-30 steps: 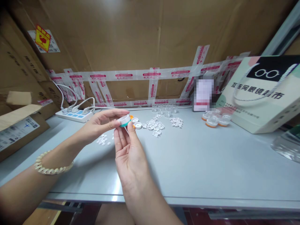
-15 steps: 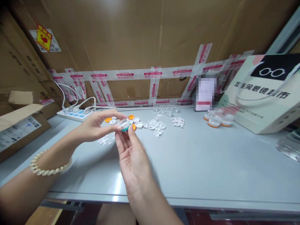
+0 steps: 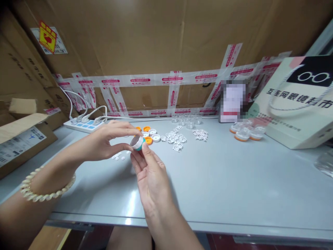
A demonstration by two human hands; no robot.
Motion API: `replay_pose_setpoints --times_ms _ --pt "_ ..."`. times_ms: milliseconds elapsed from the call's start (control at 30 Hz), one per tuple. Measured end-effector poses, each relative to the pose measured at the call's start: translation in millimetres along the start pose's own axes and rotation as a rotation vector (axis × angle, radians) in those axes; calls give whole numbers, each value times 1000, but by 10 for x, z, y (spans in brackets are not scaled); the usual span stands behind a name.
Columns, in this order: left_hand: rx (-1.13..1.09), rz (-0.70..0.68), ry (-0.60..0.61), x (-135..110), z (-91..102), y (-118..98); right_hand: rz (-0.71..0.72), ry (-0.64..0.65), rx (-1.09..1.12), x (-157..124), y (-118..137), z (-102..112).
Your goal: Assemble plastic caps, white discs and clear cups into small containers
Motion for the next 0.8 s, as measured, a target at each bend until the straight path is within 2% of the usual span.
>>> replay_pose_setpoints --times_ms 300,567,800 --pt "164 4 8 -14 -21 -35 -16 -15 2 2 -22 64" --pt "267 -82 25 -17 -29 -108 4 -27 -7 15 -18 69" --pt "261 -27 55 -27 -61 -33 -49 -68 15 1 -65 72"
Point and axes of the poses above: each hand's wrist, its own x-axis towards the middle knuckle, its own z-axis out of the back of the hand, y = z × x, the point moved 4 cm from there along x, towards the middle knuckle, and after that the axes turned 1 degree about -y, right-handed, at the moved point
